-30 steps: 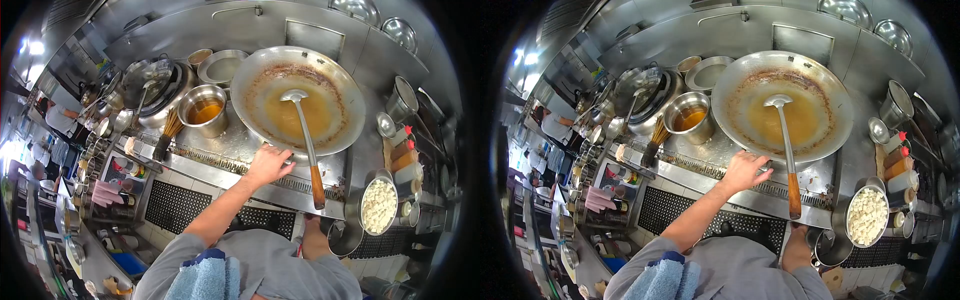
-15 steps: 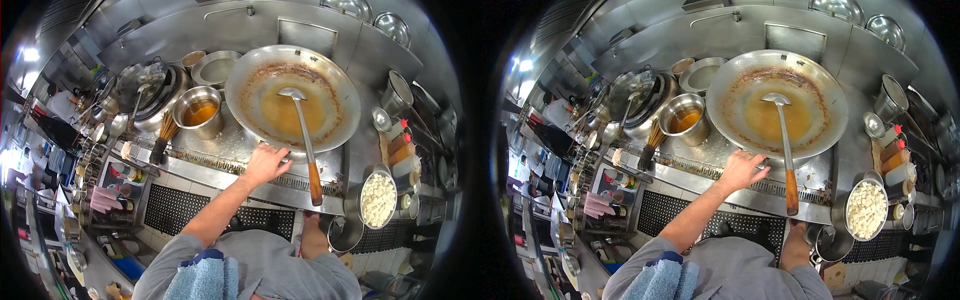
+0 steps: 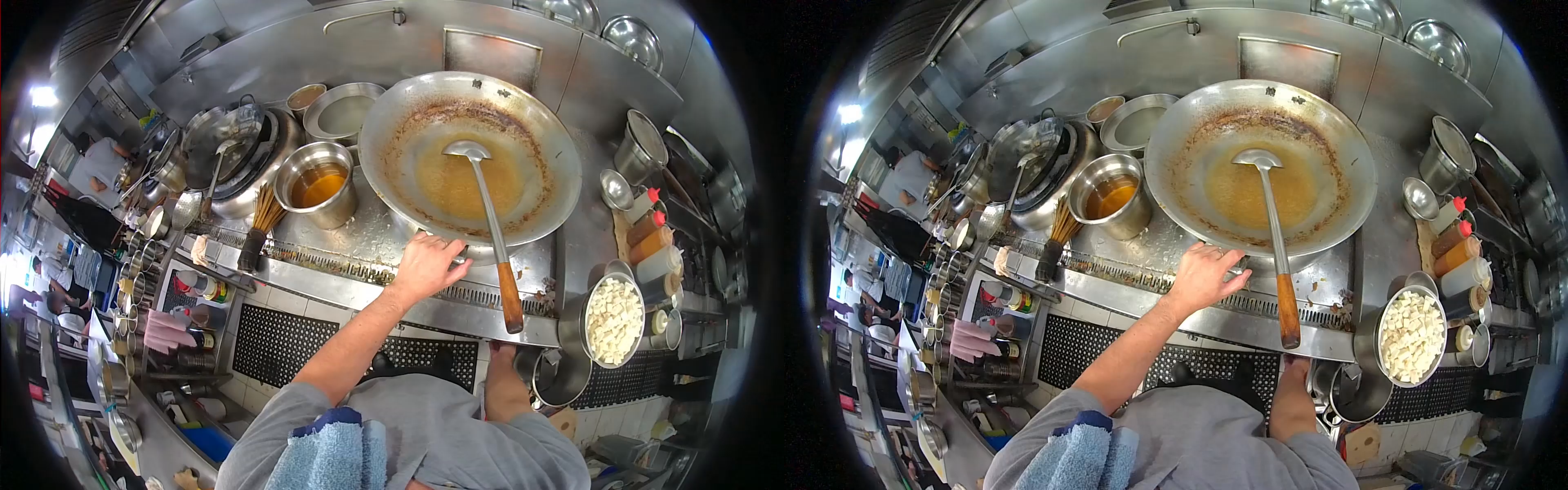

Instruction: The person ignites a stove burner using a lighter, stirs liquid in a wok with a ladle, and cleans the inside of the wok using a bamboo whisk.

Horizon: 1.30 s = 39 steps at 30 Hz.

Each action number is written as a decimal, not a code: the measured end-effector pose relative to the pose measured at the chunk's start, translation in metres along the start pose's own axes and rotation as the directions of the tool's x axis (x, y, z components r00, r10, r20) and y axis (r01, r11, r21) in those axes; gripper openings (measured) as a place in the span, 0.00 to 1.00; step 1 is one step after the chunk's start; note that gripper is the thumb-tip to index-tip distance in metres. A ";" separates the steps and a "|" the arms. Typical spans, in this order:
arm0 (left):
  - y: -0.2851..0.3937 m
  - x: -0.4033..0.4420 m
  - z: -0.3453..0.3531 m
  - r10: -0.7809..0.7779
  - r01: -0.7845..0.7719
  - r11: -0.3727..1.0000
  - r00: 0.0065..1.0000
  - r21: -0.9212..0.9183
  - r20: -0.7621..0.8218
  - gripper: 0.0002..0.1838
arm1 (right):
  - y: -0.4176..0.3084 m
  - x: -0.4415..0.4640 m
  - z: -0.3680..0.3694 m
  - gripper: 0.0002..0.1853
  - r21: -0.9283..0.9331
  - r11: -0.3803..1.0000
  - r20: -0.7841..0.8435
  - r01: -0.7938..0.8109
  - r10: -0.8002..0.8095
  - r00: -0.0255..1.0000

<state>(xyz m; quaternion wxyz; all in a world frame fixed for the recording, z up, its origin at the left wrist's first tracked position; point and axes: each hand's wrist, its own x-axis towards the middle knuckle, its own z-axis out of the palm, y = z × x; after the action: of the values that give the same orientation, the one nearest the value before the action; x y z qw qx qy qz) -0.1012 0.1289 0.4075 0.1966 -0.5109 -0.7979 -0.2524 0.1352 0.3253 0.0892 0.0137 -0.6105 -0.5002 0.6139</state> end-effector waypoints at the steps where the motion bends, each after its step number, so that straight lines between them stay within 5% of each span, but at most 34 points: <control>1: 0.000 0.000 0.000 0.002 -0.002 1.000 1.000 0.000 -0.003 0.17 | -0.001 0.001 0.001 0.09 0.006 1.000 0.000 0.000 0.000 1.000; 39: 0.001 0.002 0.000 0.004 -0.004 1.000 1.000 0.005 -0.003 0.16 | -0.013 0.001 0.004 0.10 0.046 0.999 0.000 0.004 -0.004 1.000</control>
<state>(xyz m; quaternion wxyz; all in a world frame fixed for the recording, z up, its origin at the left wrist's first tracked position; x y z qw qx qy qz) -0.1012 0.1304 0.4087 0.1996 -0.5115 -0.7973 -0.2507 0.1238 0.3298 0.0955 0.0292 -0.6090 -0.4872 0.6253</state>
